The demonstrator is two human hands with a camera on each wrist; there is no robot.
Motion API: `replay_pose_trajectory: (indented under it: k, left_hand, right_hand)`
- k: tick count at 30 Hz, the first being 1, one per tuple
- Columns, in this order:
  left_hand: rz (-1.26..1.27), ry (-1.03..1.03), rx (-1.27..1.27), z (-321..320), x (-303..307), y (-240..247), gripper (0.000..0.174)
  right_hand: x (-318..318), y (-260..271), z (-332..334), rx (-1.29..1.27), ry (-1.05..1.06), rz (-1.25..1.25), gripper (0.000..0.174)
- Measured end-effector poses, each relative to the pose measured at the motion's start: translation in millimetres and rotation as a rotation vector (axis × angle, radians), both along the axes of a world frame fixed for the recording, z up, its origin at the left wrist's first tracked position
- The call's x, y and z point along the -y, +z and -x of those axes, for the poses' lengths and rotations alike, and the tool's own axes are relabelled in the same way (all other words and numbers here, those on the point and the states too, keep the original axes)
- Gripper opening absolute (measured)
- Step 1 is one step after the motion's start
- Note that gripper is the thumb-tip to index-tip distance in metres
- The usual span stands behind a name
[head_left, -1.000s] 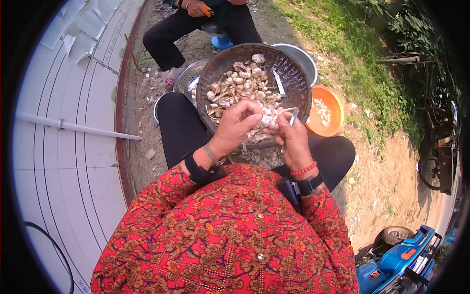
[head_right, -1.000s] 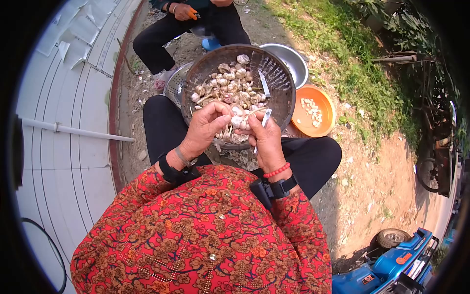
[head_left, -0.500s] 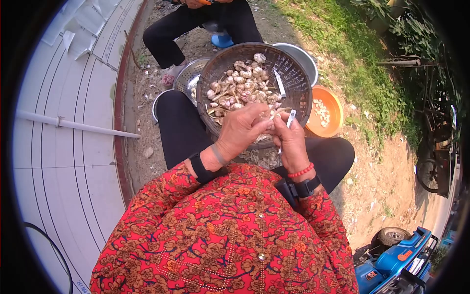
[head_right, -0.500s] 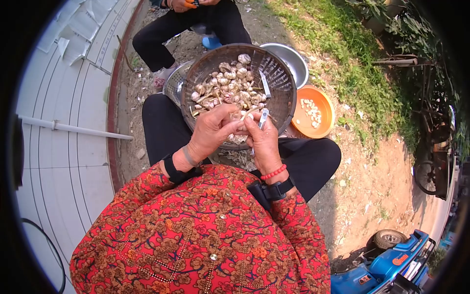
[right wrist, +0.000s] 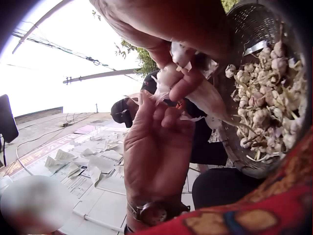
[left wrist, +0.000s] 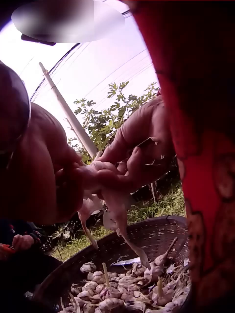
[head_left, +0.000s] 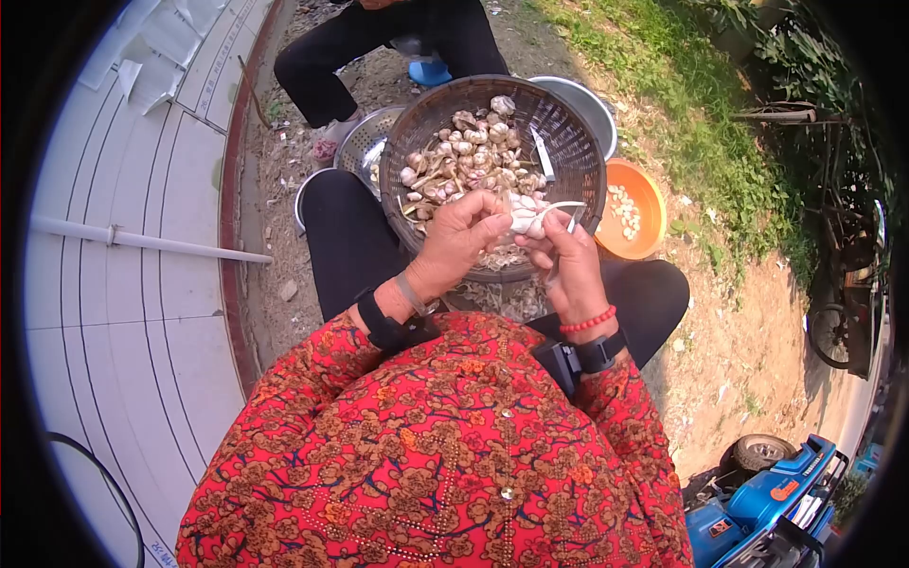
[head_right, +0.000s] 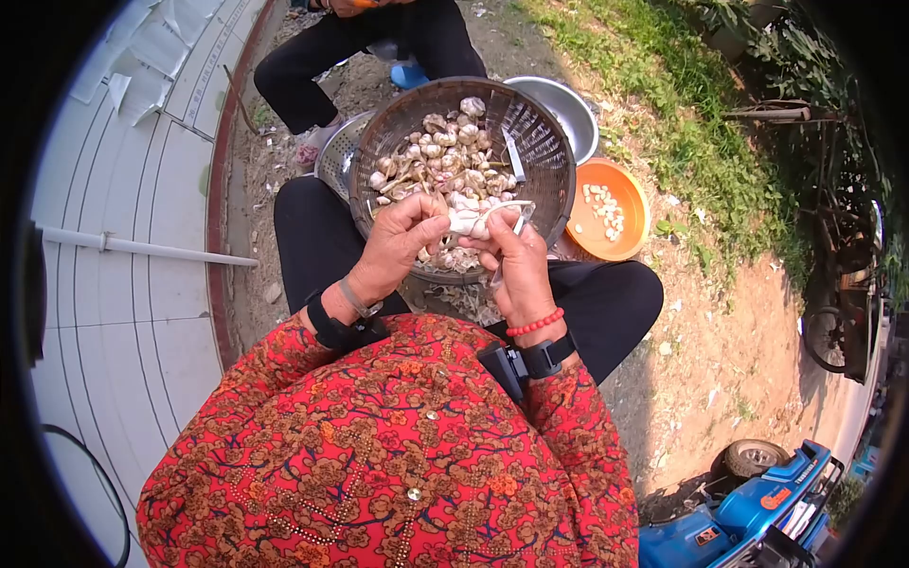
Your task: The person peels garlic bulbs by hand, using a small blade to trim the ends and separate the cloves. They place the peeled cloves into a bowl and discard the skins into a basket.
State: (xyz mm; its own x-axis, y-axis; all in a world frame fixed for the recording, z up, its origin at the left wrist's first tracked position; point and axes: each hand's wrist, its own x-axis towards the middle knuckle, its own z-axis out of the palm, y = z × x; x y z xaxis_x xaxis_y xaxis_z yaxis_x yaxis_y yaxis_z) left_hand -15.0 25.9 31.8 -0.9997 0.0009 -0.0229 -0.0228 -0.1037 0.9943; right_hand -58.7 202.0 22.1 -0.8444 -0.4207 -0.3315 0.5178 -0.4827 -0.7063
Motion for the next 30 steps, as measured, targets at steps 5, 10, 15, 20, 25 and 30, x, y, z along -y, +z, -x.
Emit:
replay_pose_trajectory:
  k: [5,10,15,20,25,30]
  left_hand:
    - [-0.198,-0.04,0.098,-6.6,8.0,-6.5,0.014]
    - [-0.06,-0.111,0.2,-0.2,10.5,-21.4,0.013]
    - [-0.136,0.01,0.285,2.1,11.6,-22.5,0.014]
    - [-0.005,0.161,0.183,1.7,16.4,1.6,0.024]
    - [-0.066,-0.043,0.066,-0.1,-2.8,-0.5,0.016]
    - [-0.013,-0.072,0.187,2.5,0.4,-19.7,0.012]
  right_hand:
    - [-12.7,8.7,11.7,-0.003,0.07,0.126,0.022]
    - [-11.2,6.0,6.7,0.046,0.267,0.191,0.024]
    - [-23.0,5.3,6.9,0.058,0.305,0.125,0.029]
    - [-22.9,6.6,8.9,-0.038,0.293,0.014,0.032]
    - [-16.5,10.4,2.9,-0.076,0.307,-0.022,0.031]
    - [-18.7,4.7,0.8,-0.096,0.363,0.018,0.031]
